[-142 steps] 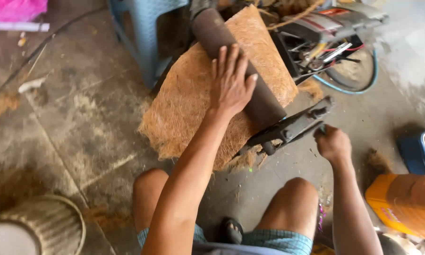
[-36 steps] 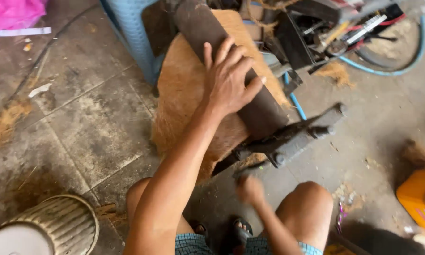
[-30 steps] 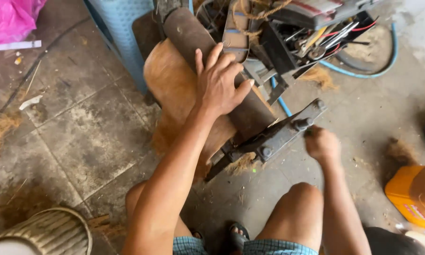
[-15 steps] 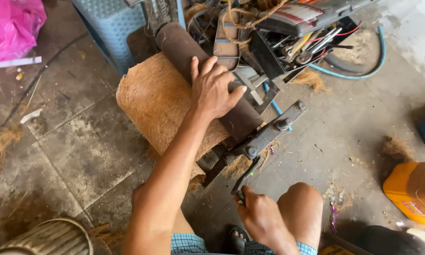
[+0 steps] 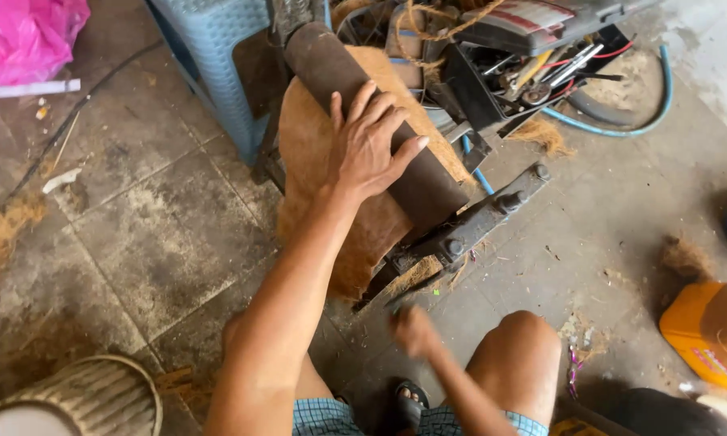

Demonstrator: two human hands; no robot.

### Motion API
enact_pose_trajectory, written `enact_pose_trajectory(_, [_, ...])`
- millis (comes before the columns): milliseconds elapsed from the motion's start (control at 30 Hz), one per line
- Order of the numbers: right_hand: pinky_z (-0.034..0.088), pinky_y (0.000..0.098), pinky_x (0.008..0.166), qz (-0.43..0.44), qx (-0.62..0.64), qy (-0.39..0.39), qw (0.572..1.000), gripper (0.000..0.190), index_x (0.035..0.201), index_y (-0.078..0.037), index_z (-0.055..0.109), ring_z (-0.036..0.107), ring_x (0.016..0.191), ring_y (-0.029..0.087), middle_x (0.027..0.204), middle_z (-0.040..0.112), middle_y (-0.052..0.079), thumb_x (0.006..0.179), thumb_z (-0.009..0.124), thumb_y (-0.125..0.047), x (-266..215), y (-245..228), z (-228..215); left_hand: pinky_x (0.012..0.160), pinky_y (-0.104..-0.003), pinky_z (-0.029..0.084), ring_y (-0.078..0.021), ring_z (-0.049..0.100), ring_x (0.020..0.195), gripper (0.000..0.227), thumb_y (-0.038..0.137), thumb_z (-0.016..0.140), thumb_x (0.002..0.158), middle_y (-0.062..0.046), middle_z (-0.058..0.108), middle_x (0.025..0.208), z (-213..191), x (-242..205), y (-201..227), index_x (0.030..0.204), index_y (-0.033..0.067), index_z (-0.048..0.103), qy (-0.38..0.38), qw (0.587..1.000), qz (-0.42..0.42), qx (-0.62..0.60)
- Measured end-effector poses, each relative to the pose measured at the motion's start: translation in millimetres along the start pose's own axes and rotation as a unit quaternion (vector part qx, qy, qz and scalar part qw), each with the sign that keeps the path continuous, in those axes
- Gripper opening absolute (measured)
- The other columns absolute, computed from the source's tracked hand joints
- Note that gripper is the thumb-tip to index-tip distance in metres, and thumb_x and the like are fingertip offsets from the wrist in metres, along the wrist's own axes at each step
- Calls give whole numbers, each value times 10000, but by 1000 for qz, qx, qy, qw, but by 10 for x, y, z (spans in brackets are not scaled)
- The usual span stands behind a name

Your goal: The person operates a manual roller machine to press a sheet of coconut fiber, then moves to a white table to fold the processed sheet multiple times.

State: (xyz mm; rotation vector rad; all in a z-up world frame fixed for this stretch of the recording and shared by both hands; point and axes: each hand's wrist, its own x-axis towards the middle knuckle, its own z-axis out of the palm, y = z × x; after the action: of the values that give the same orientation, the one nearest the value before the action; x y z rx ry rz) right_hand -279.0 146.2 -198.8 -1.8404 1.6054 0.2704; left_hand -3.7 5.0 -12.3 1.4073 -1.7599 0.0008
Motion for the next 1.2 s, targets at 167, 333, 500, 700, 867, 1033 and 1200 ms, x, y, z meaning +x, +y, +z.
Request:
enact_pose_trajectory(167, [468, 329, 693, -186, 195, -42, 962, 69, 809, -90, 688, 624, 741, 163, 836, 669, 43, 753, 670, -128, -1079, -285, -1253, 1057, -800, 69, -304, 305, 1412, 655, 652, 282, 933, -36, 566, 1347, -206, 159, 86, 1157, 175, 671, -137, 990, -9, 20])
enact_pose_trajectory(333, [427, 462, 531, 65, -30, 203, 977, 267, 714, -45, 497, 542, 494, 302, 580, 607, 144, 946, 540, -169, -669, -153, -2256, 1051, -792, 106, -311, 330, 1397, 517, 544, 458, 951, -31, 589, 1341, -251, 66, -7, 1125, 121, 698, -71, 997, 15, 13])
enact_pose_trajectory(500, [474, 563, 776, 157, -49, 155, 974, 323, 905, -15, 615, 590, 953, 576, 982, 665, 354, 825, 448, -279, 269, 468, -1742, 1054, -811, 88, -329, 320, 1407, 542, 556, 410, 930, -45, 588, 1340, -209, 85, 4, 1175, 156, 680, -72, 997, -17, 6])
enact_pose_trajectory(700, [476, 564, 776, 146, -43, 147, 977, 350, 964, -15, 610, 598, 930, 568, 1014, 672, 336, 853, 381, -254, 120, 319, -1756, 1059, -823, 90, -350, 308, 1420, 503, 515, 436, 949, -21, 509, 1428, -306, 29, 78, 1178, 134, 671, -70, 997, -15, -1])
enact_pose_trajectory(867, [456, 584, 641, 134, -107, 201, 964, 252, 943, -67, 561, 610, 802, 560, 891, 677, 312, 926, 457, -296, -642, -150, -2135, 1098, -768, 63, -322, 382, 1378, 547, 582, 375, 915, -50, 634, 1277, -182, 182, 67, 1033, 177, 722, -106, 993, -31, 31])
enact_pose_trajectory(1033, [523, 387, 642, 281, -47, 105, 953, 235, 954, -271, 687, 716, 740, 280, 762, 714, 86, 894, 550, -452, -1329, -1406, -1241, 1108, -720, 76, -341, 462, 1298, 598, 579, 402, 923, -69, 697, 1076, -90, 247, 52, 891, 92, 747, -14, 1000, -3, 24])
enact_pose_trajectory(1200, [534, 438, 530, 8, -116, 49, 992, 137, 778, -137, 614, 645, 590, 302, 642, 637, 54, 854, 523, -206, 283, 328, 1090, 1061, -764, 121, -365, 441, 1307, 424, 462, 508, 905, -72, 654, 1123, -95, 181, 91, 909, 82, 694, -25, 1000, 19, -5])
